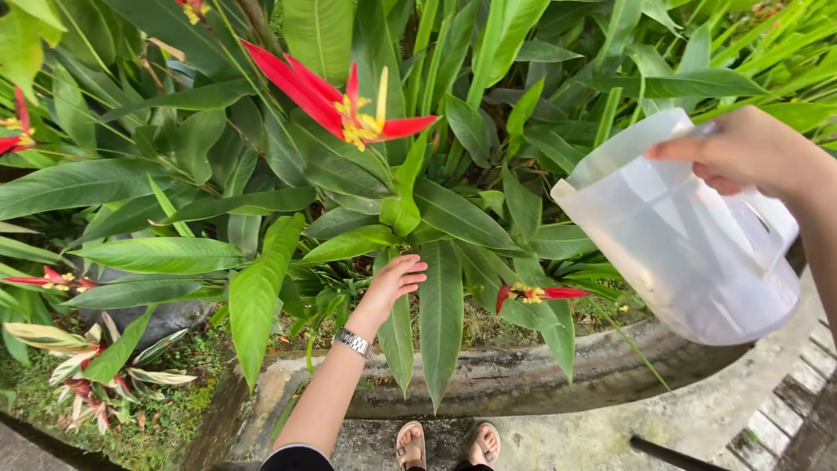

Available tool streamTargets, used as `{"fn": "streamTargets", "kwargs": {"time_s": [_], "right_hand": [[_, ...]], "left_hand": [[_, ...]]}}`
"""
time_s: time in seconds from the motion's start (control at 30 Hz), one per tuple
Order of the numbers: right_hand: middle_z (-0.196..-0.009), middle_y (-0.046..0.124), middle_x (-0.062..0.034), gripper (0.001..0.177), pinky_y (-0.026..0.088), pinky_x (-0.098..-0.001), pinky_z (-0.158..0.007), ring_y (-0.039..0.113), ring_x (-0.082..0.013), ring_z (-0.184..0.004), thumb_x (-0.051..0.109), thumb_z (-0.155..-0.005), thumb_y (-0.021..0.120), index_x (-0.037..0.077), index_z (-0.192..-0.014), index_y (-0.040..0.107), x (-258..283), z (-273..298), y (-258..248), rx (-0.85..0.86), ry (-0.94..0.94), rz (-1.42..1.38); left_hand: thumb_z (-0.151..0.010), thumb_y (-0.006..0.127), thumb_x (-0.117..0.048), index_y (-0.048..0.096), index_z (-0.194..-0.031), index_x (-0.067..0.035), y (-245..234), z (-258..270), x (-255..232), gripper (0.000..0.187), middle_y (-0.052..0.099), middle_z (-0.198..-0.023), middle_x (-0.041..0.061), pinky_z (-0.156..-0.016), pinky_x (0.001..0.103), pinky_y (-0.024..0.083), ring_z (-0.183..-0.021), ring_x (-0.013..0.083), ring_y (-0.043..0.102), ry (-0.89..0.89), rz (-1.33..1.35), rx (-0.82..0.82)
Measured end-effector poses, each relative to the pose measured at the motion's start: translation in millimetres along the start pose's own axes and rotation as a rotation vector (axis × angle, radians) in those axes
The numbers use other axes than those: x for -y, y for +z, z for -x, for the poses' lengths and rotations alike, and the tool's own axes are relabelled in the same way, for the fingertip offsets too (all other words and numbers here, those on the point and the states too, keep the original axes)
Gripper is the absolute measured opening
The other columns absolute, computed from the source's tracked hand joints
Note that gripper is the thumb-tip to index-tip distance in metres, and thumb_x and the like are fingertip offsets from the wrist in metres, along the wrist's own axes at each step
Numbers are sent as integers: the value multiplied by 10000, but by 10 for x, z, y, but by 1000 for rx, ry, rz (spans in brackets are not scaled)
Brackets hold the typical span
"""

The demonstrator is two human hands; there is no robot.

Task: Watering garden plants with a plastic pitcher and refilling it at an outdoor faucet.

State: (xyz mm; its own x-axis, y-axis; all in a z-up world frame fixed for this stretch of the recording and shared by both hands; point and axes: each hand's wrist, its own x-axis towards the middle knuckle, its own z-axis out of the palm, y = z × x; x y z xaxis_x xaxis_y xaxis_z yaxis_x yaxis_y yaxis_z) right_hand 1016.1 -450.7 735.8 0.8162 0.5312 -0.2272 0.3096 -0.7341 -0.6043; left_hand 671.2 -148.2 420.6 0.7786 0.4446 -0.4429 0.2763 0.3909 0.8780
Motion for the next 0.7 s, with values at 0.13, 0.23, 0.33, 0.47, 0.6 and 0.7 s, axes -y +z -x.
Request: {"fn": "streamTargets", "kwargs": {"time_s": [0.13,0.23,0.33,0.47,0.6,0.7], "right_hand": [[-617,504,-83,219,282,-351,-397,375,-160,-465,292,-817,837,77,-858,840,46,-643,150,122,-128,-177],[-634,499,-134,567,328,-378,-444,411,-216,-496,345,-793,876,-120,-713,562,446,-798,307,55,-12,-62],[-647,529,-112,442,347,-370,-439,429,-199,-497,339,-748,850,-51,-685,651,673,-963,445,98,-49,-46],[-670,546,-152,570,391,-363,-462,466,-223,-517,381,-752,880,-87,-673,565,873,-1281,614,97,-115,19],[-700,563,-167,584,395,-382,-480,475,-238,-531,397,-739,884,-105,-705,589,1079,-1556,771,122,-150,20],[-718,576,-157,559,418,-375,-482,500,-227,-532,389,-737,881,-92,-719,596,1274,-1598,922,116,-194,1]], "left_hand": [[-998,532,-366,556,-1396,-73,-118,41,-14,496,694,-1315,100,-1000,346,524,-1168,211,676,10,28,-31],[-994,556,-368,556,-1393,-69,-262,64,-60,499,696,-1312,105,-1009,360,510,-1176,213,669,2,26,-72],[-991,546,-367,560,-1394,-61,-418,51,-19,506,703,-1310,102,-1006,370,505,-1176,219,669,14,42,-89],[-989,538,-363,547,-1398,-60,-576,123,-47,509,696,-1315,105,-1006,368,504,-1175,227,672,25,68,-129],[-987,545,-349,545,-1398,-51,-706,188,-73,508,685,-1321,122,-1006,373,499,-1174,232,666,14,85,-175],[-988,530,-348,541,-1404,-51,-822,233,-88,511,680,-1328,115,-1009,370,501,-1178,226,664,29,90,-191]]}}
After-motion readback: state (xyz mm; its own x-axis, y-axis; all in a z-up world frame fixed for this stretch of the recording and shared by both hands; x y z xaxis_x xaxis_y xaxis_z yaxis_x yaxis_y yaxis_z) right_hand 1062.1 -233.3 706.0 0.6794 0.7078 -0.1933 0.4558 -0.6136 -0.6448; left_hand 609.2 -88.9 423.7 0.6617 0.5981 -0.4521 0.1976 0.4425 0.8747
